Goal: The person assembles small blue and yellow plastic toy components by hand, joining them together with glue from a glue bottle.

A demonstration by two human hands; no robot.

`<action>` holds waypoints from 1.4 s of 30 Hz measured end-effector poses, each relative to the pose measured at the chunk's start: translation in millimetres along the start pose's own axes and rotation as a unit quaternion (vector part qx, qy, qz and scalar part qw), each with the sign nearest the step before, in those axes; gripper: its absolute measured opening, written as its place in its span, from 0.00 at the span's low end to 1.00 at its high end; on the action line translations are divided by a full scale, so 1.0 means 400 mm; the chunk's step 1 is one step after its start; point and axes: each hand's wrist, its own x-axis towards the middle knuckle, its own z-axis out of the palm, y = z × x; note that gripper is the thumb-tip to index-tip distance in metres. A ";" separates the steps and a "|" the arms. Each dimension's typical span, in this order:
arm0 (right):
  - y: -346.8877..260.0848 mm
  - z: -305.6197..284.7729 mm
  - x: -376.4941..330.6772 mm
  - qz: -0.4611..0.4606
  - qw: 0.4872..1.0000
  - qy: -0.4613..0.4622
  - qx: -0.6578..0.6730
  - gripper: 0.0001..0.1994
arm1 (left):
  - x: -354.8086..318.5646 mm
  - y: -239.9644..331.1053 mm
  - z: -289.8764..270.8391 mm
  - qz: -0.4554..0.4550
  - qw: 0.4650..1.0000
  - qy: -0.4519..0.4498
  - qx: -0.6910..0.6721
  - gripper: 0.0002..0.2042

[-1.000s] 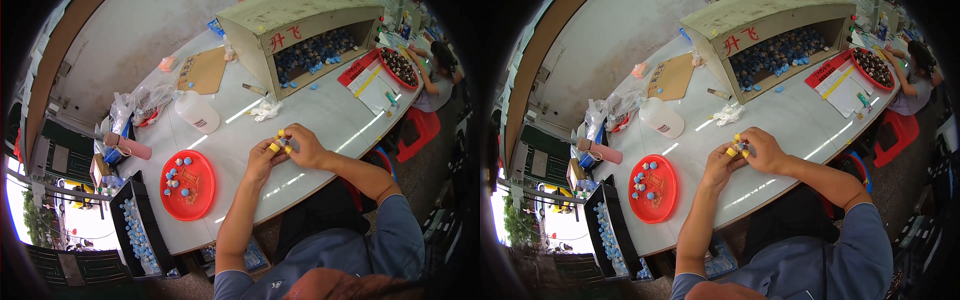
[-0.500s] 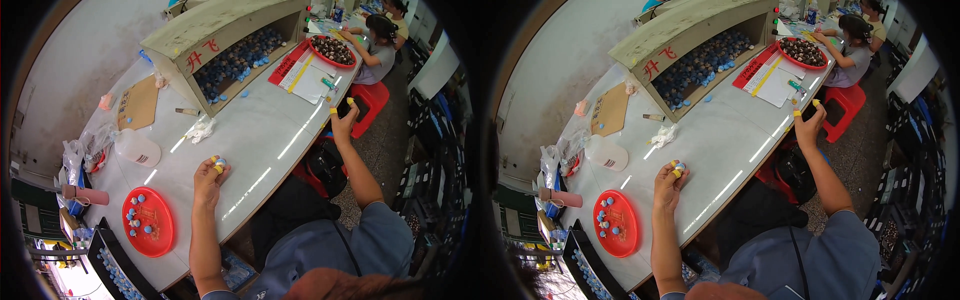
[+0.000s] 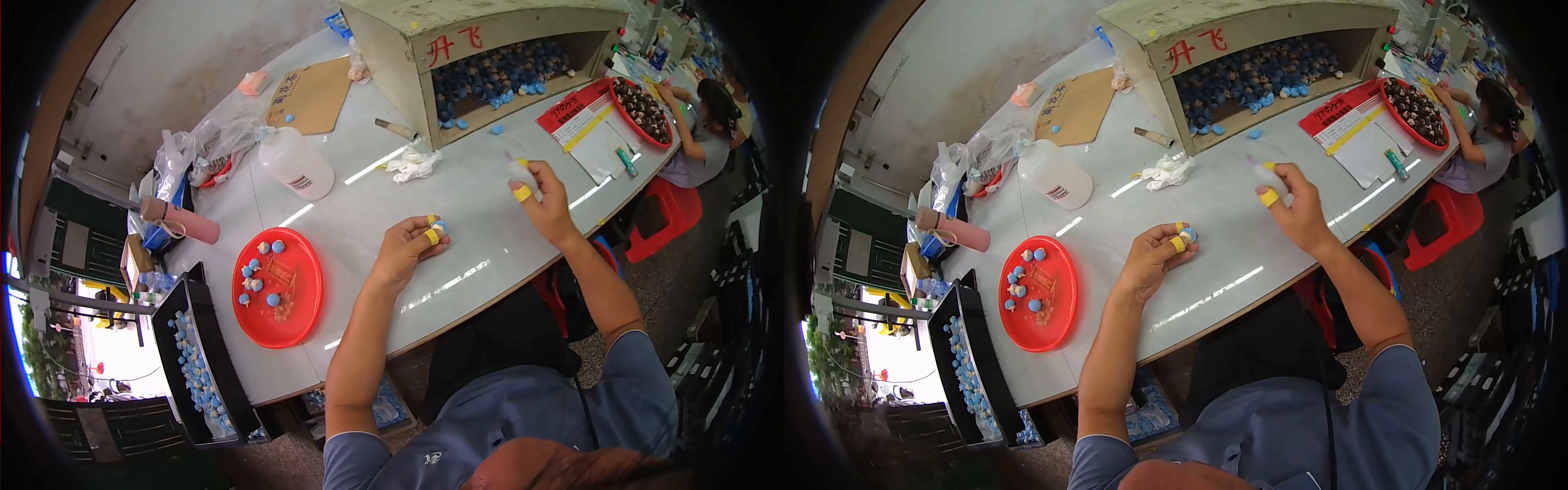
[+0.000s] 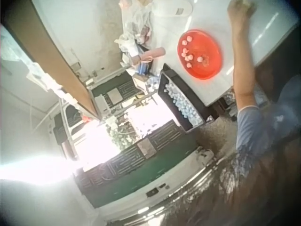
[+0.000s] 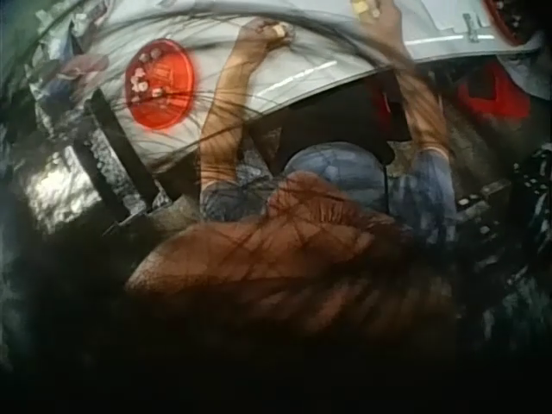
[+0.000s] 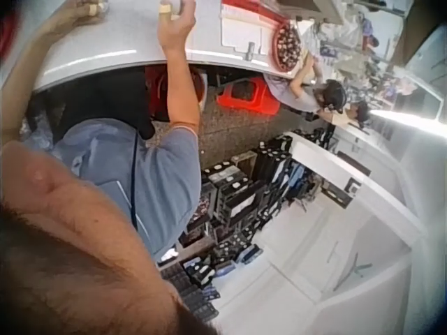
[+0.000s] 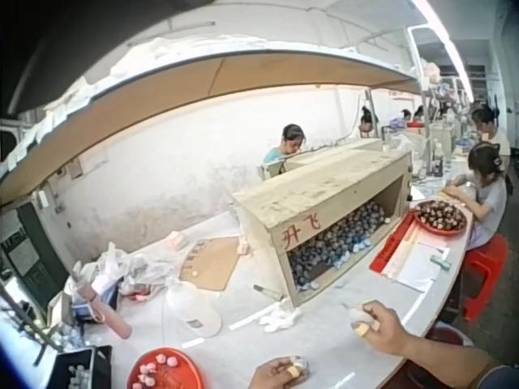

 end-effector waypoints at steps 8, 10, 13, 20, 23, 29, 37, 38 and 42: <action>-0.067 0.145 -0.068 -0.065 0.988 -0.076 0.115 0.15 | -0.008 0.004 0.004 -0.011 1.000 0.000 -0.004 0.16; -0.046 0.148 -0.086 -0.063 0.987 -0.078 0.127 0.15 | -0.007 0.001 -0.001 -0.011 1.000 -0.010 0.005 0.16; -0.040 0.149 -0.098 -0.073 0.989 -0.074 0.108 0.14 | -0.012 0.002 -0.002 -0.016 0.999 -0.034 0.028 0.17; -0.029 0.155 -0.092 -0.200 0.975 -0.069 0.064 0.11 | -0.010 0.005 -0.001 -0.027 0.997 -0.056 0.051 0.17; -0.033 0.158 -0.092 -0.194 0.976 -0.078 0.066 0.10 | -0.015 0.009 0.002 -0.022 0.996 -0.055 0.059 0.17; -0.043 0.166 -0.086 -0.213 0.973 -0.075 0.038 0.09 | -0.013 0.005 0.004 -0.020 0.996 -0.059 0.067 0.18; -0.054 0.164 -0.090 -0.272 0.958 -0.074 -0.058 0.10 | -0.011 0.007 -0.002 -0.031 0.998 -0.039 0.022 0.15; -0.054 0.165 -0.090 -0.284 0.954 -0.072 -0.061 0.10 | -0.011 0.009 -0.002 -0.029 0.999 -0.035 0.019 0.15; -0.050 0.171 -0.094 -0.320 0.943 -0.056 -0.070 0.12 | -0.010 0.009 -0.001 -0.039 0.998 -0.034 0.022 0.14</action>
